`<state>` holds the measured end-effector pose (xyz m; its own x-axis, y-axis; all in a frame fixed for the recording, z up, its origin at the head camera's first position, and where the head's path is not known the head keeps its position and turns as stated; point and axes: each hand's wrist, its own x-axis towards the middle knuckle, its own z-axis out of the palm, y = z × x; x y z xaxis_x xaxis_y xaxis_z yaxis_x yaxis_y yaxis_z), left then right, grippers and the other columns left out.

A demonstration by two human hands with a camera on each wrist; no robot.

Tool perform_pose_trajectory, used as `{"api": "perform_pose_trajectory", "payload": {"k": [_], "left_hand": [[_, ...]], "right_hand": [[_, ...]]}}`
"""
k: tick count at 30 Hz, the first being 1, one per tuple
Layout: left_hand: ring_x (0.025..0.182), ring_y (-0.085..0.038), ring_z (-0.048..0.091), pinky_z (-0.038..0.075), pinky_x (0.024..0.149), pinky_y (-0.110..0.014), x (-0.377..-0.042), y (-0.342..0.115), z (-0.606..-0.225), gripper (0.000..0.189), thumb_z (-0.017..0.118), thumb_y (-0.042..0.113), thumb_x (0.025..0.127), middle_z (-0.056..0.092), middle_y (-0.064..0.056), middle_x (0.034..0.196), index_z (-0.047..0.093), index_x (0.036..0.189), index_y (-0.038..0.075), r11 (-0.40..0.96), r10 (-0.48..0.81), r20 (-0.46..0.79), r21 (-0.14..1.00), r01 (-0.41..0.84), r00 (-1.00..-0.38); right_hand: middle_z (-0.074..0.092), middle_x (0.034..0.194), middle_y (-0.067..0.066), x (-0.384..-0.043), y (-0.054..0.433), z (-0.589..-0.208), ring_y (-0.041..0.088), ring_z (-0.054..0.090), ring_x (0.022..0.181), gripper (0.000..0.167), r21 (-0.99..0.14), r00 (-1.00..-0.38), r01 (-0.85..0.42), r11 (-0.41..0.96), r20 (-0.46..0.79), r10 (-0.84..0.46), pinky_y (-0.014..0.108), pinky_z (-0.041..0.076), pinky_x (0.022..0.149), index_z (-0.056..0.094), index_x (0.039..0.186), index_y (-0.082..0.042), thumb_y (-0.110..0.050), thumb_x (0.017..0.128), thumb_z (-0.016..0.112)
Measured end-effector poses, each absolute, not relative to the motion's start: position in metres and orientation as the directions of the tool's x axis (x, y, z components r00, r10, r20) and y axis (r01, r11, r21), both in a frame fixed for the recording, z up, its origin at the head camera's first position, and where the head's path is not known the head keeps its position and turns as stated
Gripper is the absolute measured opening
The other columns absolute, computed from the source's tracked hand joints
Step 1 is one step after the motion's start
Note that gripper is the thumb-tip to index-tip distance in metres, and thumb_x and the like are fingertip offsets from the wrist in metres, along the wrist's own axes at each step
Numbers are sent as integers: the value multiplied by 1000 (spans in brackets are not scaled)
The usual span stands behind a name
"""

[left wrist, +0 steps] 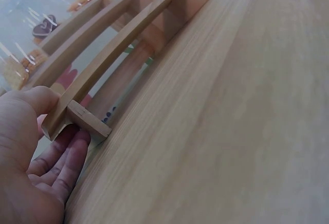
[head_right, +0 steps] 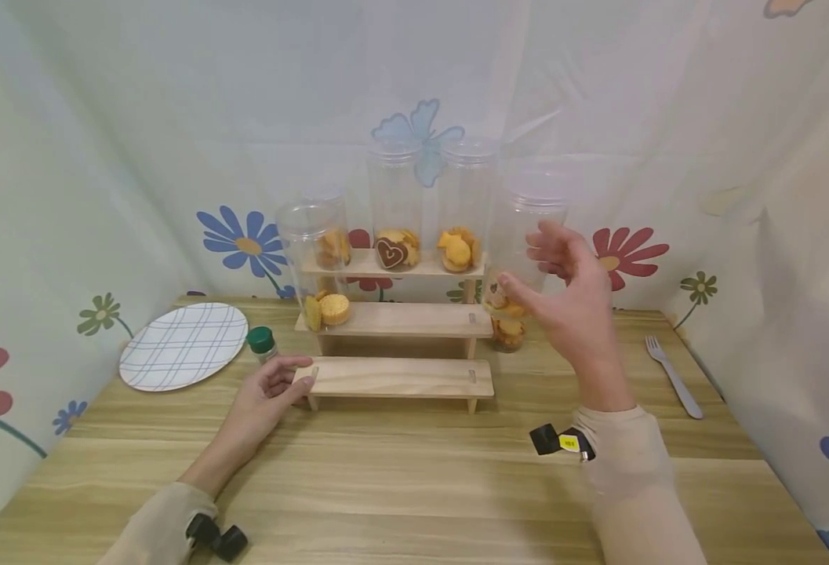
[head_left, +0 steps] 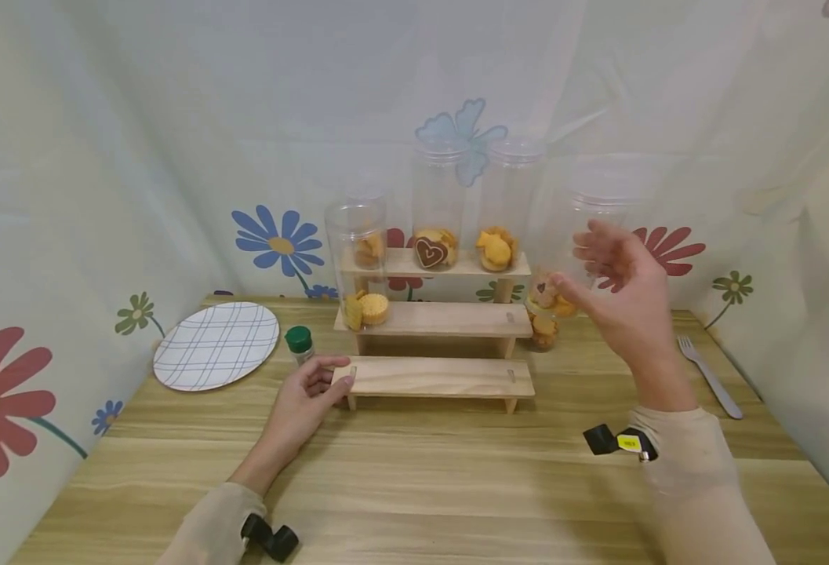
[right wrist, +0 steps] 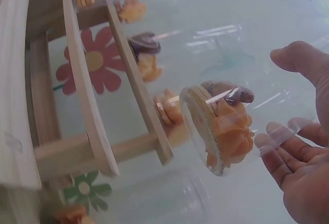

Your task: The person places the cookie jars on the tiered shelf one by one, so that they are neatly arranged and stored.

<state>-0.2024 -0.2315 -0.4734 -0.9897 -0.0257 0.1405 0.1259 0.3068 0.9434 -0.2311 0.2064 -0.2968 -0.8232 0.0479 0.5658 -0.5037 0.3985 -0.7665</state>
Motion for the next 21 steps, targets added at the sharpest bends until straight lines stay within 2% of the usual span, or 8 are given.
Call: {"api": "perform_pose_trajectory", "payload": {"k": [6,13,17,21], "left_hand": [[102,-20,70,57,86,-24,-202,-232,-474,35,81,28,106,75,-11,114,73,138,16,301,-23,139,945,125,-990],[102,-18,70,57,87,-24,-202,-231,-473,35,81,28,106,75,-11,114,73,138,15,301,-23,148,944,135,-989],[102,-18,69,56,87,-23,-201,-231,-471,35,81,28,106,75,-12,114,73,138,13,293,-22,152,946,139,-988],[100,-18,69,56,85,-23,-198,-229,-470,35,81,27,106,75,-14,112,73,138,12,277,-18,155,950,144,-988]], "right_hand": [[70,141,4,-239,174,-295,20,65,128,77,-765,-825,-541,348,563,-46,23,49,110,57,160,-15,-13,93,93],[69,141,16,-251,138,-296,33,66,131,76,-784,-834,-548,293,541,-112,38,50,117,57,158,-11,-17,93,94],[71,140,17,-258,122,-303,34,67,130,76,-775,-827,-559,294,543,-142,45,51,118,58,156,-7,-19,91,96],[70,141,19,-262,108,-309,33,67,131,79,-793,-839,-543,276,520,-159,47,51,117,57,156,-4,-19,90,97]]}}
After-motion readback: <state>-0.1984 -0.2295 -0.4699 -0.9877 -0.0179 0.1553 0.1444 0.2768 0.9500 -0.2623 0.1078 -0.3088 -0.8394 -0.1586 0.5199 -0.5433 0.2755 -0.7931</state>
